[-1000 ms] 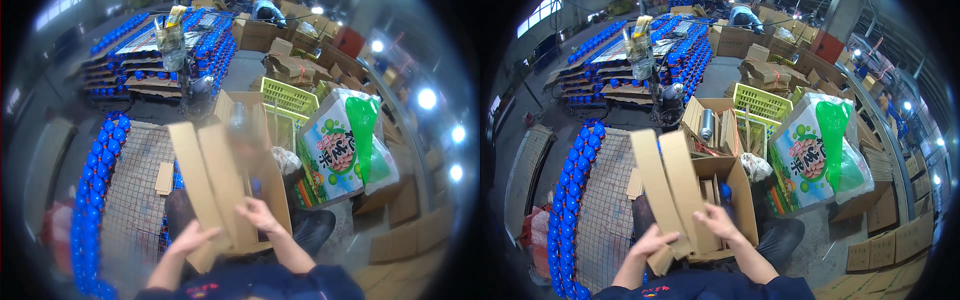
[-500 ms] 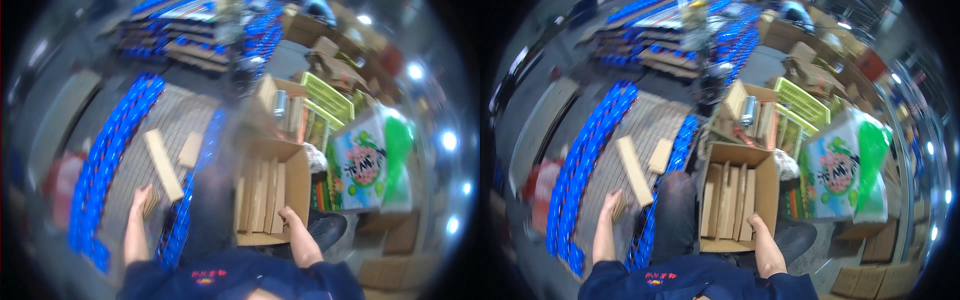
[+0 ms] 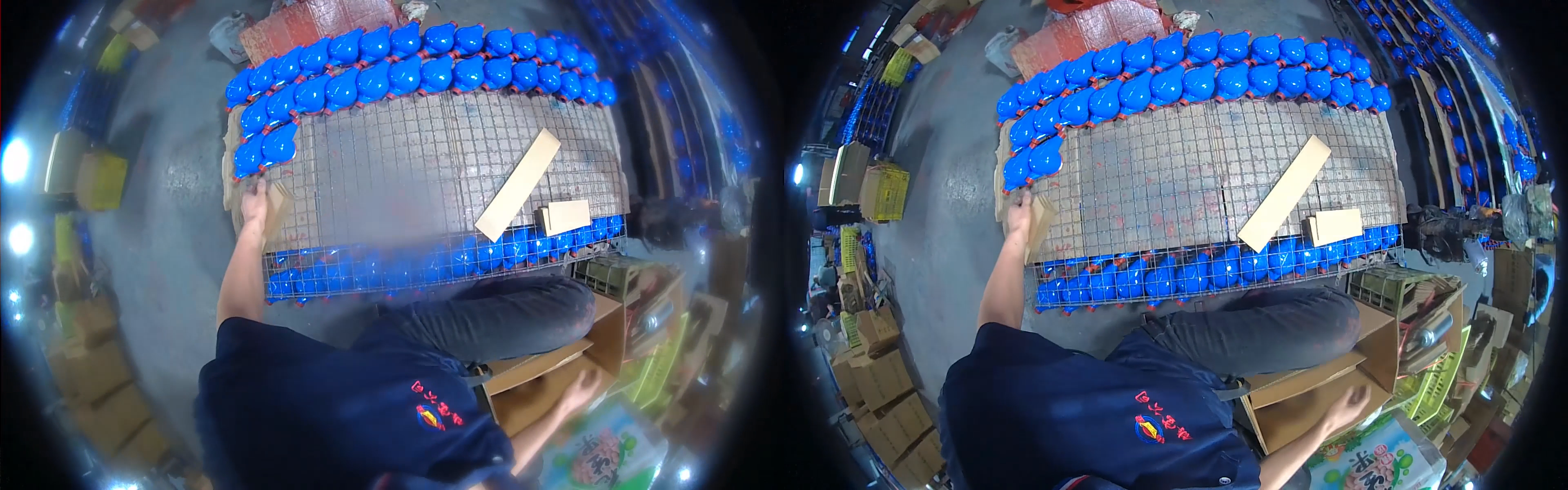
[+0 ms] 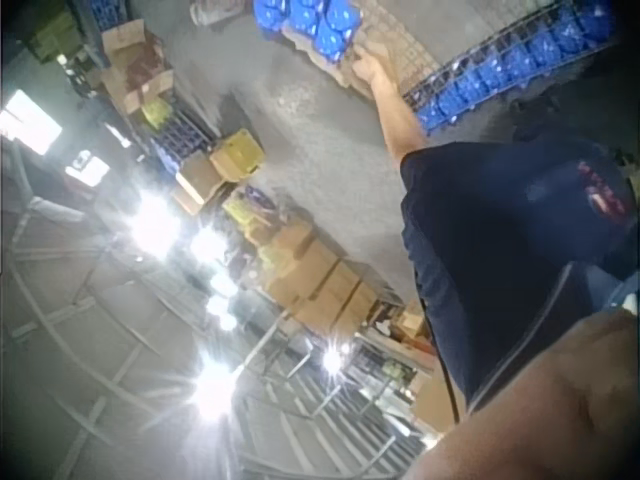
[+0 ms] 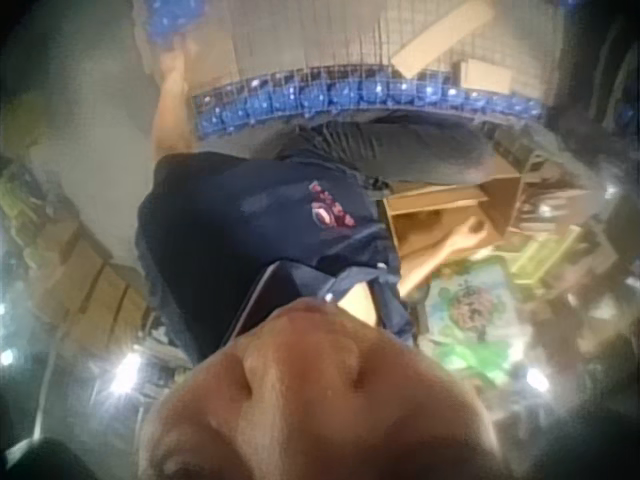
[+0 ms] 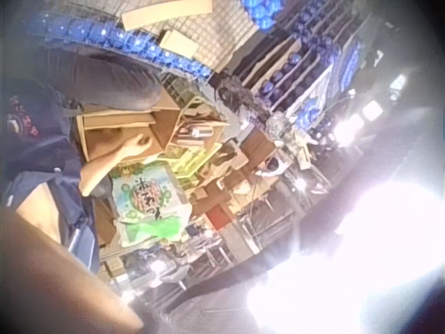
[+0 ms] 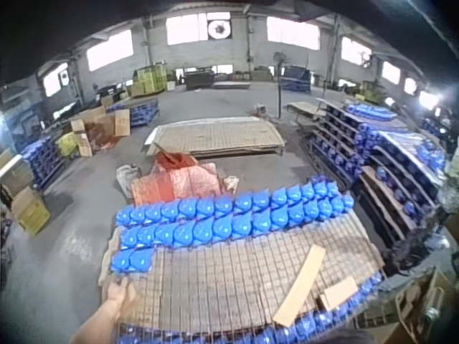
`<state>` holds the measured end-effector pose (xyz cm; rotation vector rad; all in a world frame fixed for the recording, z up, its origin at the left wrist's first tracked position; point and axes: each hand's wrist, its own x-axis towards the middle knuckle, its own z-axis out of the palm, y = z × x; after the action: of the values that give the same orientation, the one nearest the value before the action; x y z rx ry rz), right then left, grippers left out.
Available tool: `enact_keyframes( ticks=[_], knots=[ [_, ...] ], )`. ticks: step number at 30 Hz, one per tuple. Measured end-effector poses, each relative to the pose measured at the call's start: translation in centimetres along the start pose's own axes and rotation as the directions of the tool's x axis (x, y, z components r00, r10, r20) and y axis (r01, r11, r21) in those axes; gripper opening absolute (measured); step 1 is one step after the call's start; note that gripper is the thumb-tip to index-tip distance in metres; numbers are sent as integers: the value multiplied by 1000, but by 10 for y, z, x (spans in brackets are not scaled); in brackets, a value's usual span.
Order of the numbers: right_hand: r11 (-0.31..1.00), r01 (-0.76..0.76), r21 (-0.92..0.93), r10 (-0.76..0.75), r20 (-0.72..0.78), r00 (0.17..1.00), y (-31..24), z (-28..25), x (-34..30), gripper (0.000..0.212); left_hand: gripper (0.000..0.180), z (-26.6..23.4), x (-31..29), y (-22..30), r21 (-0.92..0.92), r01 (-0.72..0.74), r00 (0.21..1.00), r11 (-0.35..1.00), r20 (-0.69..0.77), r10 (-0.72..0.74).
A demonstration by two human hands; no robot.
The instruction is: The person picks up blue objects and places them into a cardboard box with dividers, occasionally using a brush on one, and then folds and prepares a new cardboard box.
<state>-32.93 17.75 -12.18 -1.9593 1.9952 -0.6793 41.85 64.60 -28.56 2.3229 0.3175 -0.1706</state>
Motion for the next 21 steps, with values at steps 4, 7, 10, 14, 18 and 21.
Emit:
enact_keyframes(
  ticks=[4, 7, 10, 14, 18, 21],
  knots=[
    [958, 262, 114, -250, -113, 962, -177, -17, 26, 35, 53, 4, 62, 8, -351, 416, 899, 839, 296, -322],
    [843, 474, 256, -449, -152, 880, -251, -1, 25, 32, 56, 22, 68, 20, -384, 401, 907, 832, 294, -302],
    [658, 550, 515, -580, -119, 806, -314, 45, -8, 29, 61, 31, 41, 29, -323, 91, 969, 942, 245, -9],
    [665, 62, 744, -495, 378, 782, -363, 114, -72, 29, 56, 21, -27, 58, -300, 380, 783, 875, 608, -132],
    [377, -778, 503, -370, 851, 372, -392, 164, -117, 48, 49, 1, -159, 141, -383, 863, 449, 330, 881, -149],
    [90, -992, 86, -462, 886, 35, -388, 200, -125, 88, 53, -8, -167, 167, -358, 589, 386, 725, 912, 136]
  ],
)
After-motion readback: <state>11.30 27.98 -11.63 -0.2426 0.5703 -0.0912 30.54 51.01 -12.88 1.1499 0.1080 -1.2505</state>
